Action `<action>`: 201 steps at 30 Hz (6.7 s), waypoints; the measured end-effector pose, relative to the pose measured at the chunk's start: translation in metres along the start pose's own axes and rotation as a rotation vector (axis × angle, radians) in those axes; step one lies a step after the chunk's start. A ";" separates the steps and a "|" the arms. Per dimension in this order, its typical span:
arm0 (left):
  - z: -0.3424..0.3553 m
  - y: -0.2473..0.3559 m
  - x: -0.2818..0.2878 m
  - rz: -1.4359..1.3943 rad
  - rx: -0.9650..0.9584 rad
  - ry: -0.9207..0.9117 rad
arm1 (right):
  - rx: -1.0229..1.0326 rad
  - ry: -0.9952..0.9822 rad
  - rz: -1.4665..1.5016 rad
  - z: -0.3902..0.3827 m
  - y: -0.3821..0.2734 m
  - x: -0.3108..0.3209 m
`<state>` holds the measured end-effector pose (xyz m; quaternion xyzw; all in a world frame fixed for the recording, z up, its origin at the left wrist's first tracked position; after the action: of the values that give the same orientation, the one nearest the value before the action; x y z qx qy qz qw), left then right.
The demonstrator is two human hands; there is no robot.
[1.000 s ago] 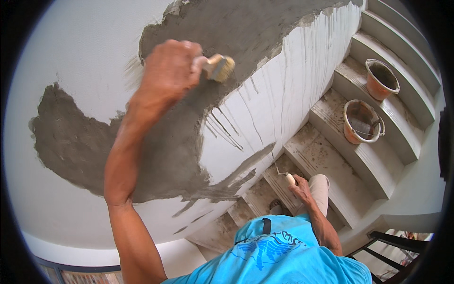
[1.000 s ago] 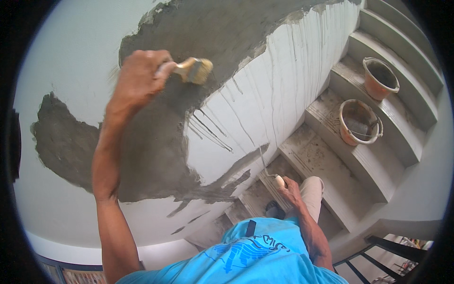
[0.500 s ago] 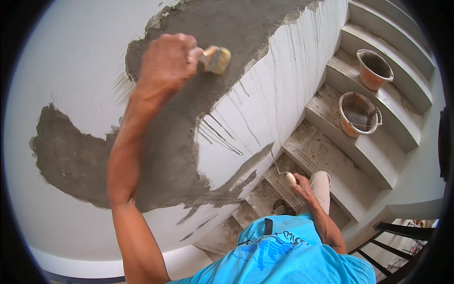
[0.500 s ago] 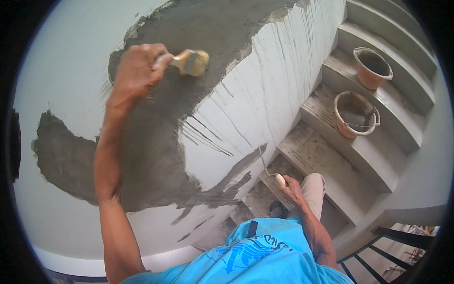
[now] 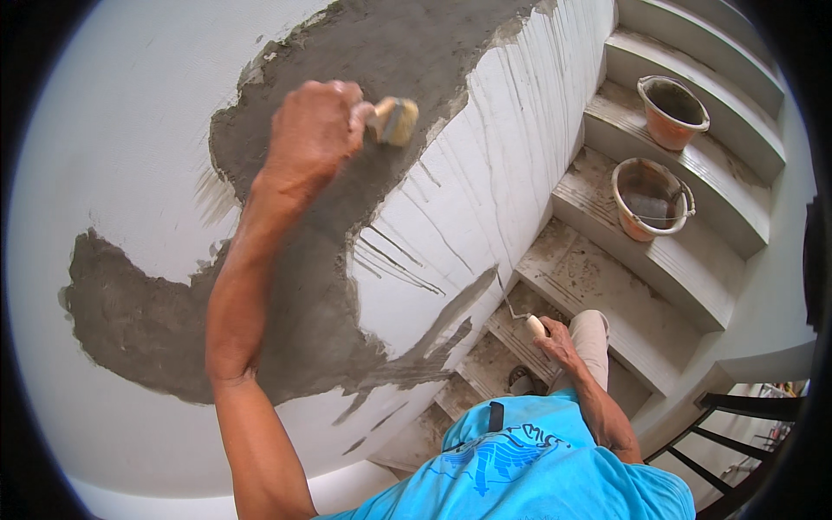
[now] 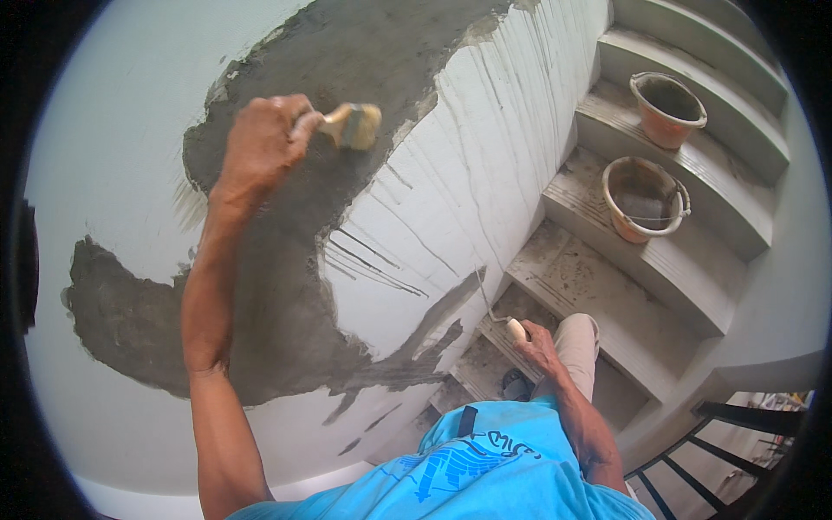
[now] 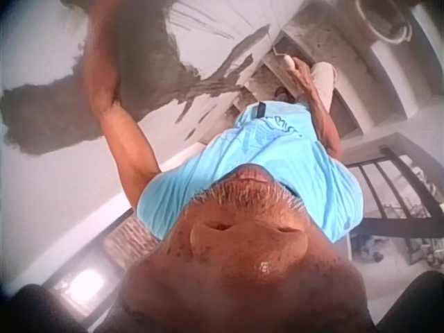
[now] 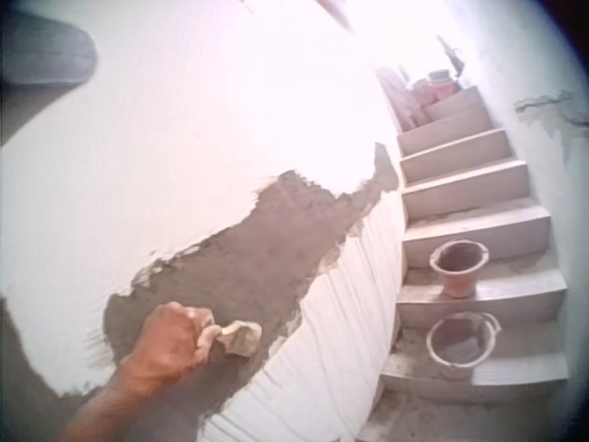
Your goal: The person applies plaster to a curved wall using a trowel and a brush. They repeatedly scoop plaster from a bucket and spread it across the surface, smoothing the material with the trowel and occasionally using the brush to refine the edges.
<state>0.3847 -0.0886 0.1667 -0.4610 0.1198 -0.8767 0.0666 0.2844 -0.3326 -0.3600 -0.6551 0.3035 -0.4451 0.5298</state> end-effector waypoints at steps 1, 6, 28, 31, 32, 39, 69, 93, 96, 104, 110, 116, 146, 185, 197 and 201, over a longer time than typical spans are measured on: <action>0.005 0.001 0.009 -0.013 0.027 0.037 | 0.011 0.012 0.010 0.000 0.002 0.001; 0.017 0.003 0.024 -0.180 0.009 0.102 | 0.017 0.033 0.051 -0.003 -0.012 0.009; -0.068 0.011 0.007 -0.361 0.312 -0.028 | 0.002 0.100 0.066 -0.003 0.010 0.016; -0.052 0.023 -0.030 -0.432 0.273 0.038 | 0.036 0.094 0.062 -0.002 0.017 0.009; -0.057 0.018 -0.042 -0.437 0.258 0.066 | 0.026 0.077 0.085 -0.002 0.007 0.007; -0.130 -0.008 -0.037 -0.160 0.311 -0.040 | 0.020 0.096 0.086 -0.002 0.001 0.011; -0.195 -0.030 -0.014 -0.126 0.431 0.005 | 0.137 0.083 -0.033 0.000 0.012 0.005; -0.116 -0.068 0.127 -0.136 0.406 0.066 | 0.034 0.037 0.096 0.005 0.005 0.002; -0.118 -0.067 0.115 -0.125 0.398 -0.014 | 0.085 0.005 0.108 0.007 0.011 -0.004; -0.138 -0.088 0.136 -0.096 0.497 0.170 | -0.004 0.041 0.113 0.009 0.007 -0.005; -0.137 -0.069 0.098 -0.207 0.333 -0.067 | 0.006 0.006 0.026 0.010 0.009 -0.003; -0.150 -0.086 0.112 -0.064 0.466 0.071 | 0.018 -0.006 0.069 0.012 0.002 -0.011; -0.213 -0.063 0.032 -0.616 0.689 0.005 | 0.092 0.036 0.047 0.001 -0.010 0.012; -0.862 -0.006 -0.178 -0.536 1.607 -1.237 | 0.937 0.703 -0.379 0.135 -0.294 -0.028; -0.796 -0.015 -0.172 -0.794 1.647 -1.125 | 1.044 0.572 -0.367 0.121 -0.278 -0.050; -0.786 -0.008 -0.172 -0.810 1.683 -1.114 | 0.951 0.578 -0.350 0.129 -0.297 -0.040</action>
<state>-0.1664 0.0747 -0.3966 -0.6058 -0.7274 -0.3023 0.1119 0.3624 -0.1680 -0.0893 -0.2375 0.0897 -0.7740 0.5801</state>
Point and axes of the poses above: each hand's wrist, its own z-axis towards the middle knuckle, its own x-axis out of the back of the hand, y = z × x, the point moved 4 cm from there along z, towards the middle knuckle, and after that the axes turned 13 degrees about x, right-handed, at the moved point
